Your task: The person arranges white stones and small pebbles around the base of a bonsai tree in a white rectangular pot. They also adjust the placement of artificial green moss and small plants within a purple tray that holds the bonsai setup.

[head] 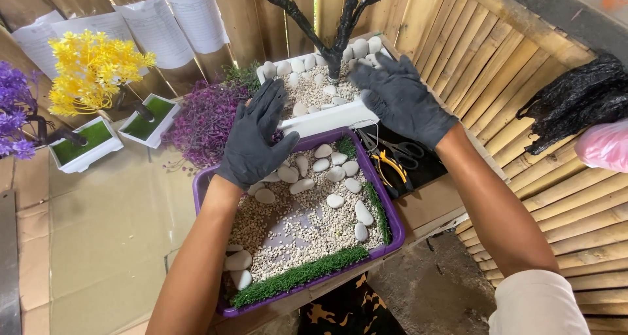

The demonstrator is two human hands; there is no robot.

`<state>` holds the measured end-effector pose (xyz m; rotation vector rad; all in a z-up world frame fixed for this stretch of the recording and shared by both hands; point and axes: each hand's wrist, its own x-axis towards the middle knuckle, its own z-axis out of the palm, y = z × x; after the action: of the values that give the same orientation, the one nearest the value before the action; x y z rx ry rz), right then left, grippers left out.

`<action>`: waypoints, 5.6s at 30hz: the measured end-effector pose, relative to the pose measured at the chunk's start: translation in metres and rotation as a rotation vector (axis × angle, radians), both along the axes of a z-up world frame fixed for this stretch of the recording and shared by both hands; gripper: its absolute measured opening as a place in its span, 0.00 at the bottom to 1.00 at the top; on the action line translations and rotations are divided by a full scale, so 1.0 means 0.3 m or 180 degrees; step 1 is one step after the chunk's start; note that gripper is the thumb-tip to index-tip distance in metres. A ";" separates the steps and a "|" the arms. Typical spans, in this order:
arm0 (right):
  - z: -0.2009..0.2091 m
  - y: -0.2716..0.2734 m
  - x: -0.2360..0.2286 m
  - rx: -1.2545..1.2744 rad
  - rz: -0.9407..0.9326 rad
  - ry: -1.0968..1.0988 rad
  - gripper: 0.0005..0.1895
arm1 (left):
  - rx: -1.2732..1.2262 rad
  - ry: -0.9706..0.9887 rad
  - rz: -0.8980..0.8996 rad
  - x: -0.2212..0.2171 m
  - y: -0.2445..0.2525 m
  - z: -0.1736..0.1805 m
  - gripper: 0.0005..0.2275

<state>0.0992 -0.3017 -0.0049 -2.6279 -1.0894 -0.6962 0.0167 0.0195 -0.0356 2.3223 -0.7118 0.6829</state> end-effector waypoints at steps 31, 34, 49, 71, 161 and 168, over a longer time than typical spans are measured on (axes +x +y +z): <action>0.091 0.112 -0.035 -0.0809 -0.0042 0.0184 0.58 | 0.0142 0.0042 0.0118 -0.028 -0.017 0.016 0.35; 0.103 0.115 -0.054 -0.0823 -0.0188 0.0203 0.56 | -0.0144 0.0191 0.0087 -0.024 -0.017 0.019 0.34; -0.064 0.017 -0.038 -0.0357 -0.0024 -0.0542 0.40 | 0.0046 0.0145 0.0112 -0.020 -0.015 0.019 0.31; -0.105 0.137 -0.062 0.0608 0.0053 -0.0424 0.40 | 0.0941 -0.0819 0.0445 0.018 -0.095 0.074 0.28; -0.062 0.265 -0.380 -0.0749 0.2171 0.2534 0.10 | 0.0745 -0.0746 -0.0099 0.122 -0.131 -0.019 0.28; 0.113 0.261 -0.308 -0.0474 0.1536 0.3214 0.17 | 0.0581 -0.0801 -0.0019 0.105 -0.142 -0.009 0.27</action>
<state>0.0068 -0.2233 0.0290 -2.1418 -1.3079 0.7527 0.0482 -0.0232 -0.0384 2.4217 -0.9276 0.9542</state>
